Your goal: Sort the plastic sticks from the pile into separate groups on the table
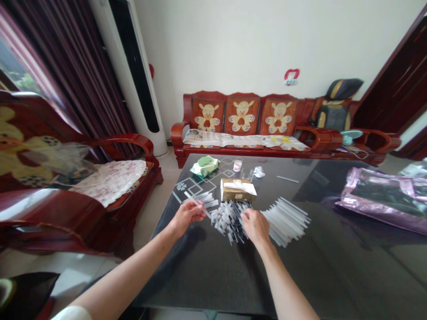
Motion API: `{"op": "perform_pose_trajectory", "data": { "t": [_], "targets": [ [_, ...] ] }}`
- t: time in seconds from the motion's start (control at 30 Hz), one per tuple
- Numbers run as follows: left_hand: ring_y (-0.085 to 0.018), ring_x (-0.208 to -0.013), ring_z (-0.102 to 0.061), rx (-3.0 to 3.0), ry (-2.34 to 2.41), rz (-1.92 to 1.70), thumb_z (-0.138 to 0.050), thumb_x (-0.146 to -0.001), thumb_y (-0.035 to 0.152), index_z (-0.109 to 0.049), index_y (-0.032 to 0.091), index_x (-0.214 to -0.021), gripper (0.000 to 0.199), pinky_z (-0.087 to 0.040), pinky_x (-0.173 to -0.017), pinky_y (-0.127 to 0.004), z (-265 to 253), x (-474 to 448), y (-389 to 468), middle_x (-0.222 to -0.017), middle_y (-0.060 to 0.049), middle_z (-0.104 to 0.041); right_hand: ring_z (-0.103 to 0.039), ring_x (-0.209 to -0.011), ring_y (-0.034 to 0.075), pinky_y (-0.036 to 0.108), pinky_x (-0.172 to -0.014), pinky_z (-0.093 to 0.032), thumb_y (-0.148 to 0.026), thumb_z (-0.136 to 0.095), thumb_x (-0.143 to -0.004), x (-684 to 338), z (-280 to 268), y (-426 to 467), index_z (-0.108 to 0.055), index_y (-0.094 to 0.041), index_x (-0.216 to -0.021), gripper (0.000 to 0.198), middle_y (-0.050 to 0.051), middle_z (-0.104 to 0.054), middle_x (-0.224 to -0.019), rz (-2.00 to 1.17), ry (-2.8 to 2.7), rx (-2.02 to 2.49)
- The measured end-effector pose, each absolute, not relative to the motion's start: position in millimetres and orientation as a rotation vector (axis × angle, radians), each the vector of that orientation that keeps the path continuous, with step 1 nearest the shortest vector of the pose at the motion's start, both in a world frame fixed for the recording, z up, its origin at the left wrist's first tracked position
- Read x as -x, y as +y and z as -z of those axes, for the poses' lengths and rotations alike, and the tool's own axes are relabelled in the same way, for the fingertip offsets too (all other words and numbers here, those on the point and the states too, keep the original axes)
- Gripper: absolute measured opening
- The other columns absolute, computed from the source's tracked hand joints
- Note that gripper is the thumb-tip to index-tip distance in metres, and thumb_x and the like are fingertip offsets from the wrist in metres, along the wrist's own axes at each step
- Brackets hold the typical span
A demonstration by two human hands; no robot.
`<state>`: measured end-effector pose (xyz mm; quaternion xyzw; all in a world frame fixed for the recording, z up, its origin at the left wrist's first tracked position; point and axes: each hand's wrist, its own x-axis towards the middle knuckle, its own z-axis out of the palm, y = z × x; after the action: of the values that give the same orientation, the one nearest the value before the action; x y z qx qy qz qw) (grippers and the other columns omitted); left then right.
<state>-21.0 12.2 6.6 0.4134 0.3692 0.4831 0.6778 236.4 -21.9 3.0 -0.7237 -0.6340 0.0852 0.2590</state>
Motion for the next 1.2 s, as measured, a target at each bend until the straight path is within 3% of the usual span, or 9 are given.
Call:
{"op": "perform_pose_trajectory", "data": {
  "t": [0.13,0.2,0.3,0.43,0.6,0.77,0.93,1.03,1.2],
  "targets": [
    [-0.014,-0.06,-0.063,-0.976,0.794,-0.998,-0.081,-0.063,0.034,-0.061,0.013,-0.084,0.036,-0.051,-0.056,-0.024,-4,9,2,-0.072,-0.006,-0.067,-0.056,-0.046,0.015,0.026,-0.048,-0.039,-0.048,-0.042,-0.089,-194,1,-30,-0.063,-0.02,-0.069,0.041,0.003,-0.065,-0.058,-0.92,-1.665,1.503],
    [-0.012,-0.058,-0.061,-1.005,0.773,-0.963,-0.082,-0.062,0.033,-0.062,0.012,-0.08,0.034,-0.049,-0.056,-0.023,-3,4,-3,-0.069,-0.004,-0.066,-0.06,-0.048,0.016,0.026,-0.046,-0.042,-0.053,-0.045,-0.087,-176,3,-35,-0.064,-0.018,-0.076,0.041,0.004,-0.067,-0.064,-1.259,-1.531,1.339],
    [-0.01,-0.055,-0.057,-1.038,0.756,-0.952,-0.082,-0.062,0.032,-0.065,0.011,-0.081,0.034,-0.047,-0.054,-0.022,-2,3,-4,-0.065,-0.003,-0.063,-0.062,-0.051,0.015,0.026,-0.047,-0.046,-0.049,-0.056,-0.082,-164,4,-40,-0.064,-0.015,-0.08,0.035,0.005,-0.067,-0.066,-1.506,-1.406,1.168],
    [-0.011,-0.06,-0.059,-1.046,0.76,-1.059,-0.078,-0.068,0.035,-0.063,0.014,-0.102,0.042,-0.049,-0.056,-0.023,-9,14,6,-0.075,-0.003,-0.064,-0.057,-0.042,0.011,0.021,-0.041,-0.042,-0.041,-0.063,-0.079,-171,3,-42,-0.063,-0.011,-0.081,0.031,0.004,-0.066,-0.06,-1.625,-1.322,1.152],
    [-0.012,-0.057,-0.059,-1.243,0.767,-1.03,-0.075,-0.071,0.042,-0.064,0.011,-0.084,0.035,-0.051,-0.058,-0.025,-11,22,16,-0.071,-0.004,-0.064,-0.055,-0.039,0.01,0.018,-0.036,-0.038,-0.047,-0.059,-0.082,-175,6,-40,-0.063,-0.009,-0.093,0.039,0.006,-0.068,-0.064,-1.777,-1.338,1.123],
    [-0.016,-0.062,-0.063,-1.422,0.653,-0.852,-0.066,-0.08,0.044,-0.064,0.013,-0.1,0.036,-0.052,-0.064,-0.029,-5,15,9,-0.073,-0.005,-0.065,-0.043,-0.031,0.005,0.015,-0.03,-0.024,-0.052,-0.049,-0.088,-170,5,-40,-0.062,-0.009,-0.098,0.045,0.005,-0.067,-0.058,-1.774,-1.348,1.08],
    [-0.013,-0.055,-0.056,-1.67,0.751,-0.786,-0.057,-0.086,0.044,-0.061,0.015,-0.091,0.03,-0.045,-0.053,-0.025,-17,21,4,-0.067,-0.002,-0.06,-0.02,-0.03,0.002,0.016,-0.029,-0.012,-0.049,-0.051,-0.088,-177,-2,-41,-0.064,-0.01,-0.086,0.041,-0.007,-0.044,-0.041,-1.913,-1.282,0.99],
    [-0.013,-0.059,-0.054,-2.031,0.84,-0.803,-0.048,-0.092,0.041,-0.06,0.016,-0.085,0.029,-0.041,-0.058,-0.025,-29,25,2,-0.066,-0.001,-0.057,-0.017,-0.031,0.002,0.017,-0.03,-0.01,-0.048,-0.051,-0.088,-178,-5,-42,-0.062,-0.012,-0.079,0.038,-0.01,-0.034,-0.039,-1.962,-1.238,0.942],
    [-0.014,-0.069,-0.051,-2.369,0.844,-0.863,-0.034,-0.098,0.037,-0.053,0.017,-0.077,0.035,-0.037,-0.067,-0.025,-38,25,-2,-0.073,-0.002,-0.054,-0.015,-0.034,0.003,0.019,-0.033,-0.009,-0.046,-0.05,-0.089,-175,-9,-45,-0.058,-0.015,-0.076,0.036,-0.01,-0.031,-0.041,-1.859,-1.326,0.982]
  ]
}}
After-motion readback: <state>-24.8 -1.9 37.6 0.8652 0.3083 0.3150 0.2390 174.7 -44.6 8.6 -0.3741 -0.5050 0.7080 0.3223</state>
